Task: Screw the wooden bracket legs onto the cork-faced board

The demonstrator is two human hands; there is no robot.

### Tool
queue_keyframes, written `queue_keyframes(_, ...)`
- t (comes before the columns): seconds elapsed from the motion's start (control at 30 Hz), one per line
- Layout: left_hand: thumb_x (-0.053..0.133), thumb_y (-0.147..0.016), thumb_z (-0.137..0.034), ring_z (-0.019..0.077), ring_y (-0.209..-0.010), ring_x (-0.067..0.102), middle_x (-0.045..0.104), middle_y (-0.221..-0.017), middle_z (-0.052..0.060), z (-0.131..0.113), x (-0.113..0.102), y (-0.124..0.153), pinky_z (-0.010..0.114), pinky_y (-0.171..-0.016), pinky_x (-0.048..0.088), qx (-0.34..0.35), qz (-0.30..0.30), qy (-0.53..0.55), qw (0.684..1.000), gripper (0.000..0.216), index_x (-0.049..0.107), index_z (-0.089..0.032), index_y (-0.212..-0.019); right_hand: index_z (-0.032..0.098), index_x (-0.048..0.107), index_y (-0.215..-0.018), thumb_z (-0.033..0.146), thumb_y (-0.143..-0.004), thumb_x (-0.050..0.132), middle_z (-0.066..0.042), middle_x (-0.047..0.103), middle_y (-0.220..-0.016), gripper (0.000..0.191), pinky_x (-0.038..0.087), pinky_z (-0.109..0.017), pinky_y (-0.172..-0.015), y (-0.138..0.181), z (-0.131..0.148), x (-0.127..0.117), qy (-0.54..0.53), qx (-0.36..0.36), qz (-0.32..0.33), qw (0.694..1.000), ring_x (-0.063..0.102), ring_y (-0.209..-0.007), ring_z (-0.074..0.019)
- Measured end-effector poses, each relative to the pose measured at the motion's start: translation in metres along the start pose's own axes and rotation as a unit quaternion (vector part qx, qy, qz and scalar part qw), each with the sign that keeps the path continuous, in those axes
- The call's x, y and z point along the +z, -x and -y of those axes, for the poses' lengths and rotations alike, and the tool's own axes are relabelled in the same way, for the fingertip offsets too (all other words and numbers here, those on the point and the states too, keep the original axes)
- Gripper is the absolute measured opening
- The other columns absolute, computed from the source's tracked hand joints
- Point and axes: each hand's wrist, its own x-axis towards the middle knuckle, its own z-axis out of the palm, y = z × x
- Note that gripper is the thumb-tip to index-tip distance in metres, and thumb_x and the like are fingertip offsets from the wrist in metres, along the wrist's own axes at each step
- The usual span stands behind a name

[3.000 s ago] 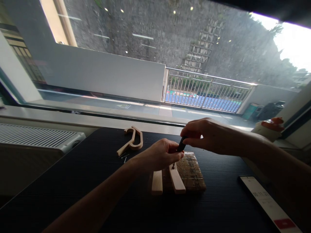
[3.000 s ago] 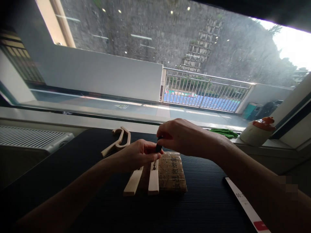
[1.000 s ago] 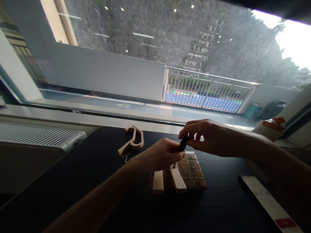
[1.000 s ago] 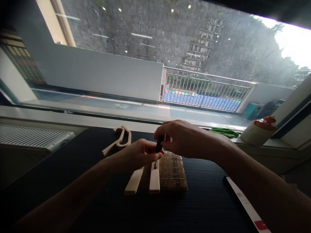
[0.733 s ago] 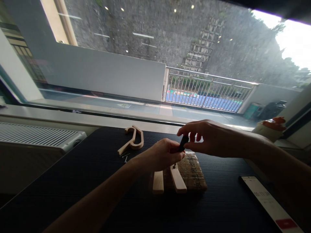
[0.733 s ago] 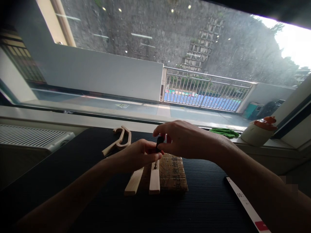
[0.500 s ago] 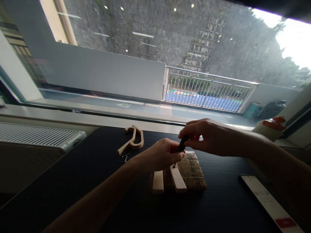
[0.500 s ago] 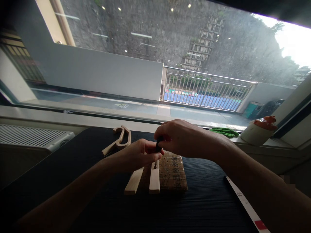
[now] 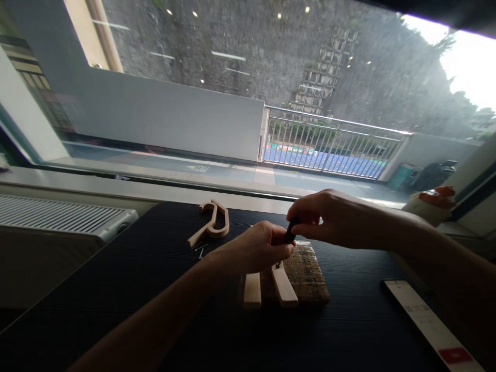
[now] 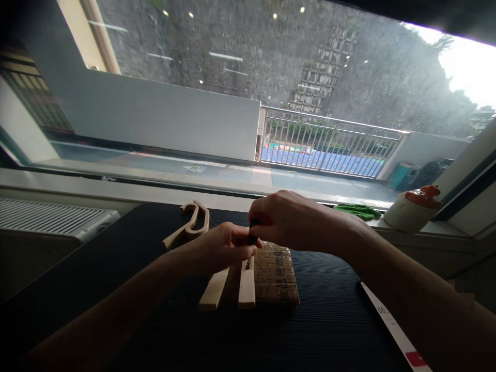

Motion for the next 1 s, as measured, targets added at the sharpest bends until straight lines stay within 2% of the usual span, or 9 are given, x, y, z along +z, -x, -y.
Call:
queue_keyframes(0.1,0.050,-0.082,-0.033,0.0129,-0.063,0.052,0.058,-0.071,0.001,-0.0009,-0.0001,0.0002,0.024,-0.055,0.037,0.001,-0.012,-0.014,1.000,0.024,0.065,-0.015,-0.085,0.022,0.068,-0.095,0.040,-0.083,0.056,0.001,0.065,-0.070,0.024,0.037,-0.021,-0.050,0.0001,0.0002,0.0011,-0.001,0.004,-0.015,1.000,0.054,-0.056,-0.0106)
queue_keyframes(0.2,0.050,-0.083,-0.033,0.0121,-0.063,0.051,0.058,-0.071,0.000,-0.0001,-0.0005,-0.0004,0.024,-0.055,0.037,0.023,-0.017,-0.022,0.999,0.023,0.064,-0.015,-0.081,0.026,0.065,-0.105,0.031,-0.082,0.058,0.000,0.067,-0.083,0.025,0.040,-0.021,-0.054,-0.0001,0.0020,0.0009,-0.019,-0.018,-0.023,0.999,0.058,-0.066,-0.0118)
queue_keyframes(0.27,0.048,-0.083,-0.033,0.0127,-0.066,0.053,0.059,-0.075,0.000,0.0012,-0.0006,-0.0009,0.024,-0.057,0.038,0.030,-0.009,-0.013,0.999,0.023,0.064,-0.015,-0.082,0.026,0.066,-0.104,0.025,-0.083,0.056,0.000,0.068,-0.087,0.023,0.041,-0.021,-0.057,-0.0005,0.0029,0.0001,-0.020,-0.028,-0.017,0.999,0.059,-0.070,-0.0120)
queue_keyframes(0.47,0.048,-0.083,-0.031,0.0124,-0.064,0.052,0.060,-0.076,0.000,0.0063,0.0004,-0.0013,0.024,-0.056,0.039,0.017,0.005,0.004,1.000,0.021,0.063,-0.016,-0.085,0.023,0.068,-0.095,0.035,-0.086,0.054,0.001,0.065,-0.069,0.021,0.039,-0.022,-0.051,-0.0001,0.0001,0.0007,-0.006,-0.002,0.001,1.000,0.054,-0.056,-0.0104)
queue_keyframes(0.57,0.049,-0.083,-0.031,0.0120,-0.062,0.051,0.059,-0.074,0.000,0.0071,0.0004,-0.0016,0.024,-0.056,0.038,0.023,-0.008,-0.011,1.000,0.022,0.064,-0.015,-0.085,0.025,0.064,-0.106,0.031,-0.083,0.057,0.001,0.066,-0.076,0.025,0.040,-0.021,-0.052,0.0006,-0.0003,0.0024,-0.023,-0.009,-0.022,0.999,0.057,-0.061,-0.0111)
queue_keyframes(0.67,0.049,-0.084,-0.031,0.0127,-0.065,0.052,0.060,-0.076,0.001,0.0058,-0.0002,-0.0018,0.025,-0.058,0.040,0.031,-0.007,-0.009,0.999,0.021,0.063,-0.015,-0.082,0.025,0.066,-0.104,0.022,-0.082,0.056,0.000,0.067,-0.088,0.025,0.043,-0.022,-0.058,0.0000,0.0012,0.0019,-0.026,-0.029,-0.031,0.999,0.059,-0.070,-0.0122)
queue_keyframes(0.77,0.051,-0.084,-0.034,0.0122,-0.066,0.052,0.059,-0.076,0.000,0.0039,-0.0008,-0.0016,0.024,-0.057,0.039,0.027,-0.005,0.013,1.000,0.022,0.063,-0.016,-0.086,0.024,0.069,-0.099,0.021,-0.083,0.054,-0.001,0.068,-0.085,0.022,0.042,-0.023,-0.060,-0.0015,0.0026,0.0005,-0.013,-0.033,-0.015,0.999,0.059,-0.070,-0.0127)
queue_keyframes(0.87,0.054,-0.083,-0.043,0.0094,-0.057,0.046,0.054,-0.069,-0.003,0.0027,-0.0007,-0.0012,0.021,-0.049,0.033,0.011,-0.025,0.018,0.999,0.029,0.063,-0.018,-0.093,0.022,0.070,-0.099,0.026,-0.085,0.053,-0.001,0.068,-0.079,0.022,0.041,-0.023,-0.057,-0.0022,0.0027,0.0006,-0.010,-0.028,-0.010,1.000,0.058,-0.065,-0.0125)
queue_keyframes(1.0,0.055,-0.083,-0.042,0.0082,-0.056,0.044,0.053,-0.066,-0.003,0.0028,0.0001,-0.0018,0.021,-0.049,0.033,0.025,-0.028,0.013,0.999,0.027,0.063,-0.017,-0.087,0.026,0.066,-0.107,0.027,-0.083,0.056,0.000,0.068,-0.081,0.026,0.041,-0.022,-0.055,-0.0007,0.0034,0.0017,-0.019,-0.026,-0.025,0.999,0.058,-0.065,-0.0121)
